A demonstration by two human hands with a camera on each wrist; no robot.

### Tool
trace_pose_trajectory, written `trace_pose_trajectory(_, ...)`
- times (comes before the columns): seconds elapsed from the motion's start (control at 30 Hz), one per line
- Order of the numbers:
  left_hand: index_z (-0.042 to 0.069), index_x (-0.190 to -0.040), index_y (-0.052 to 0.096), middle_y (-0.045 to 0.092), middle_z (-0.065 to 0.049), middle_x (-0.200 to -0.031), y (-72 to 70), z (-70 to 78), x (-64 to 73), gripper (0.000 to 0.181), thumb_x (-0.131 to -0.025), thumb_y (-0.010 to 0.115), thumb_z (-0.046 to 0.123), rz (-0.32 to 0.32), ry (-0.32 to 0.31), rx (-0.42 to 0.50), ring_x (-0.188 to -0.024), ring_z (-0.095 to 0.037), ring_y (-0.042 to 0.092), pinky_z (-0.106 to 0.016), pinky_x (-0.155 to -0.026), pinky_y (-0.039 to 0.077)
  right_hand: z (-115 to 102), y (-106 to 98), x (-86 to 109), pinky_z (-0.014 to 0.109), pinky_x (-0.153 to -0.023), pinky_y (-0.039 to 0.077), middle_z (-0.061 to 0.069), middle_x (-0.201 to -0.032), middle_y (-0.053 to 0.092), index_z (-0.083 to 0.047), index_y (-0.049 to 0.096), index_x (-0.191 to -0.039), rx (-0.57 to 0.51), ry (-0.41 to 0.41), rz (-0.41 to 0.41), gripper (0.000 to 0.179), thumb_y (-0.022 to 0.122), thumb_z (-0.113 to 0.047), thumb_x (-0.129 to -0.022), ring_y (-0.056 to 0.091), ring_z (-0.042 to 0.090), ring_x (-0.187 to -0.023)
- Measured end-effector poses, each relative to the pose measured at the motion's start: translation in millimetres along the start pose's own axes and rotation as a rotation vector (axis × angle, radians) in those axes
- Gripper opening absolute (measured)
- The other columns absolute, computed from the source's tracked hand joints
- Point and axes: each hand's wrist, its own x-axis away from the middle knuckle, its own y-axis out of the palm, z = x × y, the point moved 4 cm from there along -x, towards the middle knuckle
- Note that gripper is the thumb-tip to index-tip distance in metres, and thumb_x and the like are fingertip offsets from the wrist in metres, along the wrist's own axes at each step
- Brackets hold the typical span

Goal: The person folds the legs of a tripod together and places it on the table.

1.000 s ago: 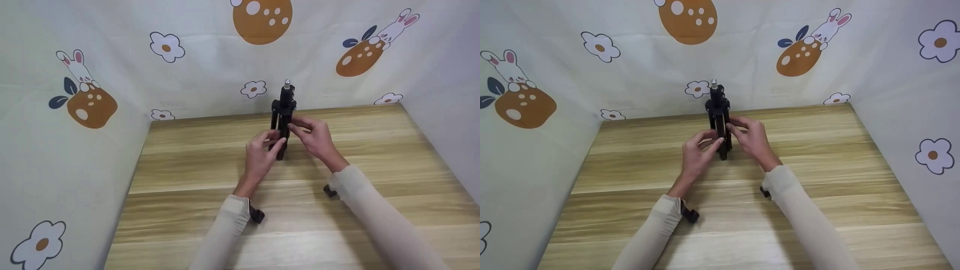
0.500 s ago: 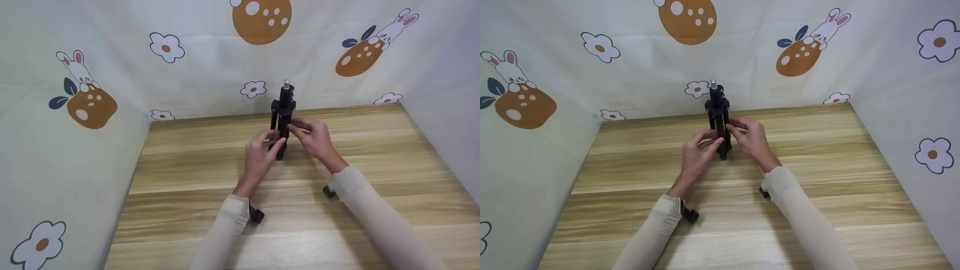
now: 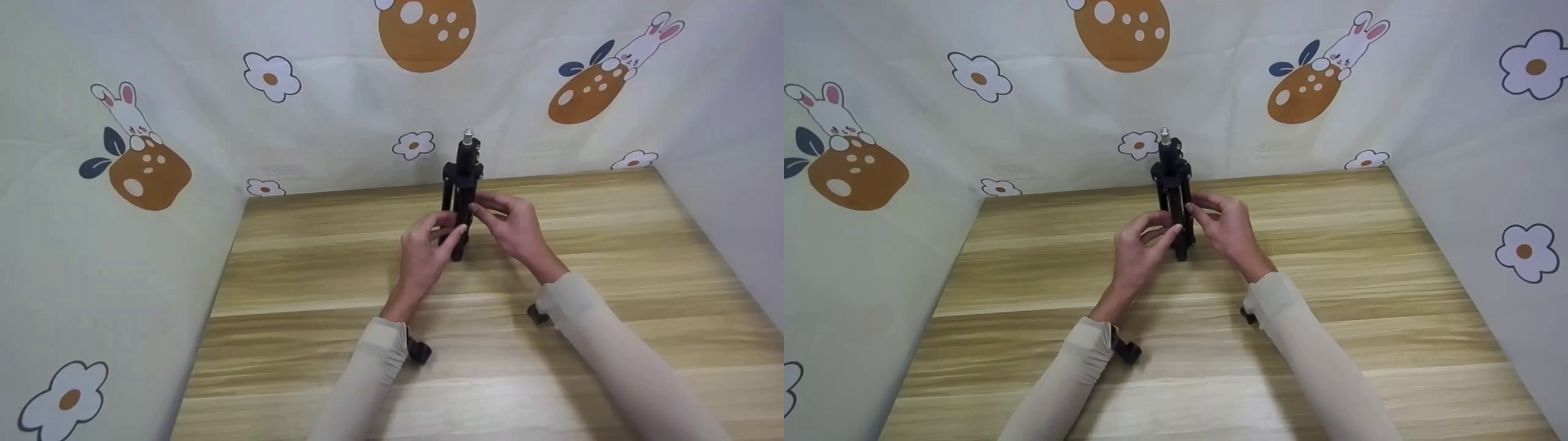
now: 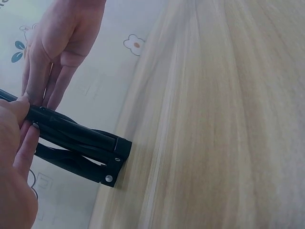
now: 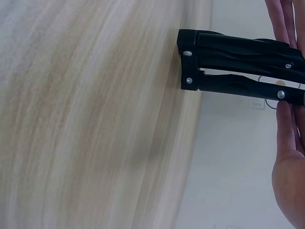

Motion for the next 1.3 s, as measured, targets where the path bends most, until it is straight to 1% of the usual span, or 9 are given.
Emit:
trace_pose_trajectory(0.1,0.0,-0.113,0.075,0.078,-0.014,-0.107,0.2,0.7,-0.7,0.021,-0.097,0.083,0.011,0.001,0.004,-0.008,-0.102,-0.019,0.079,-0.021,-0.091,0.067,0.0,-1.0,0.2,0.022,-0.097,0.064,0.016,-0.126,0.08,-0.002,0.079,-0.126,-0.003,-0.001,0.006,0.027,0.078,-0.013,-0.101,0.078,0.02,-0.116)
trace_pose_trajectory(0.27,0.001,-0.111,0.076,0.079,-0.013,-0.106,0.9,2.7,-1.4,0.02,-0.097,0.084,0.013,-0.002,0.009,-0.009,-0.1,-0.019,0.079,-0.023,-0.09,0.068,-0.5,-3.2,1.2,0.022,-0.098,0.064,0.018,-0.125,0.079,-0.001,0.078,-0.126,-0.008,-0.025,0.008,0.027,0.078,-0.012,-0.101,0.077,0.011,-0.111)
trace_pose_trajectory(0.33,0.001,-0.11,0.076,0.079,-0.012,-0.106,1.1,3.7,-1.6,0.022,-0.096,0.085,0.015,-0.002,0.004,-0.003,-0.1,-0.018,0.079,-0.024,-0.089,0.068,-1.2,-4.4,2.2,0.023,-0.098,0.065,0.018,-0.125,0.08,-0.002,0.078,-0.126,-0.018,-0.034,0.004,0.027,0.078,-0.011,-0.101,0.077,0.011,-0.111)
trace_pose_trajectory(0.53,0.001,-0.108,0.076,0.079,-0.011,-0.105,-1.8,10.3,-5.5,0.026,-0.095,0.087,0.021,0.015,0.004,0.005,-0.097,-0.015,0.079,-0.025,-0.088,0.069,2.4,-10.7,7.0,0.029,-0.101,0.066,0.015,-0.127,0.079,-0.004,0.078,-0.127,0.001,-0.025,-0.005,0.028,0.079,-0.011,-0.101,0.076,0.025,-0.119)
trace_pose_trajectory(0.63,0.001,-0.109,0.077,0.079,-0.011,-0.105,-5.0,16.3,-10.0,0.026,-0.096,0.086,0.023,0.027,0.016,0.001,-0.098,-0.014,0.079,-0.024,-0.088,0.069,5.1,-13.1,9.1,0.028,-0.1,0.065,0.018,-0.129,0.078,0.001,0.076,-0.129,0.036,-0.012,-0.015,0.03,0.077,-0.011,-0.102,0.075,0.031,-0.121)
trace_pose_trajectory(0.8,0.002,-0.108,0.077,0.08,-0.01,-0.104,-10.5,26.7,-18.6,0.024,-0.098,0.083,0.023,0.049,0.045,-0.01,-0.098,-0.014,0.078,-0.022,-0.089,0.068,11.1,-14.8,12.0,0.021,-0.098,0.065,0.018,-0.13,0.078,0.004,0.074,-0.13,0.053,0.004,-0.045,0.032,0.076,-0.011,-0.102,0.075,0.031,-0.121)
trace_pose_trajectory(0.9,0.003,-0.107,0.077,0.08,-0.009,-0.103,-13.5,33.6,-24.4,0.021,-0.099,0.082,0.022,0.054,0.075,-0.028,-0.095,-0.014,0.078,-0.021,-0.088,0.068,16.5,-13.2,13.1,0.021,-0.099,0.064,0.02,-0.131,0.077,0.004,0.072,-0.133,0.049,0.031,-0.08,0.034,0.076,-0.01,-0.102,0.074,0.032,-0.124)
trace_pose_trajectory(1.1,0.005,-0.108,0.077,0.079,-0.006,-0.104,-20.9,49.8,-42.7,0.019,-0.099,0.082,0.022,0.084,0.131,-0.051,-0.094,-0.013,0.077,-0.023,-0.087,0.068,27.3,-5.7,15.5,0.036,-0.109,0.062,0.028,-0.137,0.071,0.005,0.068,-0.138,0.058,0.075,-0.176,0.039,0.076,-0.006,-0.101,0.07,0.04,-0.131)
trace_pose_trajectory(1.3,0.006,-0.107,0.077,0.079,-0.004,-0.103,-24.7,68.7,-61.6,0.023,-0.098,0.084,0.025,0.102,0.196,-0.085,-0.093,-0.012,0.075,-0.022,-0.088,0.066,36.1,-1.8,17.7,0.046,-0.113,0.061,0.022,-0.135,0.074,-0.001,0.07,-0.137,0.091,0.076,-0.214,0.038,0.076,-0.005,-0.1,0.07,0.038,-0.131)
